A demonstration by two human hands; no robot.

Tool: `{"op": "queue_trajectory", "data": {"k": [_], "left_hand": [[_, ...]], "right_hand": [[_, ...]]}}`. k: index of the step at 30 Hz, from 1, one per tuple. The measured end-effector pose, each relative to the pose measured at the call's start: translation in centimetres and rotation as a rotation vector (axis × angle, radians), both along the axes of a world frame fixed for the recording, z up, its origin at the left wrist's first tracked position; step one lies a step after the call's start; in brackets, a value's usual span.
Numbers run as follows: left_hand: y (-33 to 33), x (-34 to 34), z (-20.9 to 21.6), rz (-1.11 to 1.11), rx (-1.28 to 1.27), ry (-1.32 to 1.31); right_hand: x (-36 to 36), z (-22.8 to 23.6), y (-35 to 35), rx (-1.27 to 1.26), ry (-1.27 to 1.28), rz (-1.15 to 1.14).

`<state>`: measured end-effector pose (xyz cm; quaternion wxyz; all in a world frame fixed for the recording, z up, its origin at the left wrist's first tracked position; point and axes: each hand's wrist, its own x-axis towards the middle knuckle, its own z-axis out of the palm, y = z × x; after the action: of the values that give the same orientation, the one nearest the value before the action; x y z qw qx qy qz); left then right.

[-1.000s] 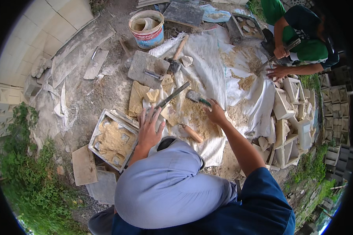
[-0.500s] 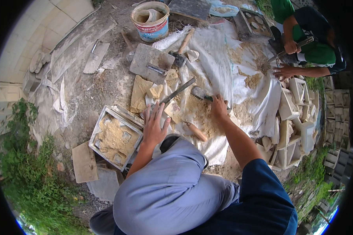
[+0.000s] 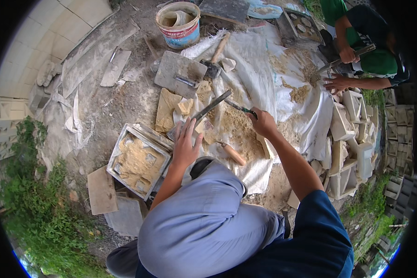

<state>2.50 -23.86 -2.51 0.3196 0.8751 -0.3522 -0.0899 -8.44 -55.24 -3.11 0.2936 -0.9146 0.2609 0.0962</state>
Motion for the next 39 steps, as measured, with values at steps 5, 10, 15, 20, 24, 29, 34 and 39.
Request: {"op": "queue_trajectory", "data": {"k": [5,10,15,20,24,29,34,39], "left_hand": [[-2.0,1.7,0.5,0.039,-0.151,0.329],[-4.0,3.3,1.5,0.096,-0.432,0.782],[-4.7,3.3,3.8,0.179,-0.627,1.034],[-3.4,4.5,6.3,0.358,-0.877,1.02],[-1.5,5.4,10.5,0.362,-0.953,0.886],[3.8,5.6,15.3,0.499,-1.137,0.718],[9.9,5.4,20.5,0.64,-1.515,0.675],[18.2,3.2,26.9,0.708,-1.789,0.709]], "right_hand": [[-0.4,2.2,1.0,-0.117,-0.367,0.083],[1.2,3.9,2.4,-0.095,-0.461,0.138],[3.3,6.5,4.4,-0.018,-0.506,0.207],[5.4,8.5,5.8,-0.019,-0.624,0.322],[7.6,12.8,7.2,-0.089,-0.676,0.463],[12.5,22.1,10.5,-0.147,-0.58,0.661],[17.4,30.5,14.4,-0.029,-0.647,0.7],[20.9,37.8,22.5,0.435,-0.607,0.664]]}}
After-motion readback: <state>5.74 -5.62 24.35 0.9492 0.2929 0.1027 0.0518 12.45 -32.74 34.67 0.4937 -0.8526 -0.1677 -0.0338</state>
